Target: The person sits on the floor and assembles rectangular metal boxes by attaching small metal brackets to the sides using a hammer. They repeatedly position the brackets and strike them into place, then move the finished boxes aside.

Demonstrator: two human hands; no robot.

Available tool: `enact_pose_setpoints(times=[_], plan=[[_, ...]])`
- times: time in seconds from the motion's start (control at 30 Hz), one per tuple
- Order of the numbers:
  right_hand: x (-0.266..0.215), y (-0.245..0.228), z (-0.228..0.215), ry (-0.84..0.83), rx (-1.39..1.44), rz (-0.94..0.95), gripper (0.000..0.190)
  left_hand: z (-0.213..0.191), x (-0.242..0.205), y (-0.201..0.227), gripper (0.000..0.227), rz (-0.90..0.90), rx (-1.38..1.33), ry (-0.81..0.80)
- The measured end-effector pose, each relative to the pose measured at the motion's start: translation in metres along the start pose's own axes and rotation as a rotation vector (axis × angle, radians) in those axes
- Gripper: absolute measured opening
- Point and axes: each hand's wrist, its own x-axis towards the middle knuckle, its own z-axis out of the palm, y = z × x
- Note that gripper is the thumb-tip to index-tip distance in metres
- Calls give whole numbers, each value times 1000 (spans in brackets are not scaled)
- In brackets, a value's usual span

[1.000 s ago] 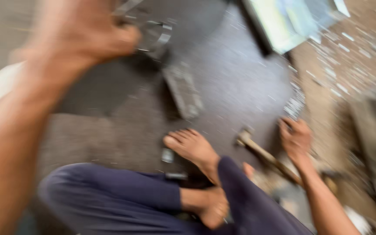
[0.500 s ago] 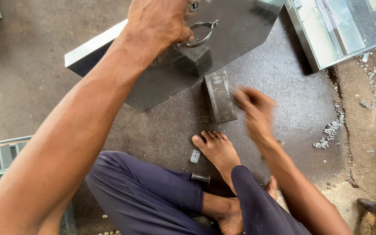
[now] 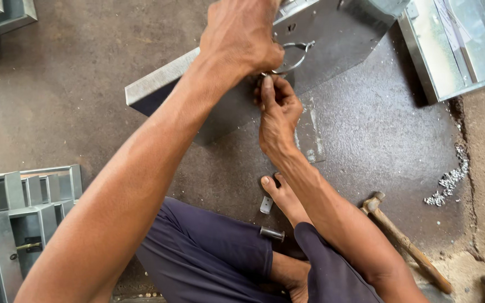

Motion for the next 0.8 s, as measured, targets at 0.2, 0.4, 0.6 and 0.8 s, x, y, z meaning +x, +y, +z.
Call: enact_pose_setpoints(times=[0.2, 0.4, 0.6, 0.8], plan=[[-6, -2, 4, 57, -29, 4, 27, -1, -4, 3, 57, 43, -85, 120], [-11, -6, 14, 74, -95, -33, 31, 3, -6, 2, 56, -12, -63, 79], [-15, -2, 12, 38, -86, -91, 31, 9, -6, 4, 62, 39, -73, 145], [-7, -3, -1, 21, -175, -162, 28, 10, -8, 2, 59, -20, -85, 86]])
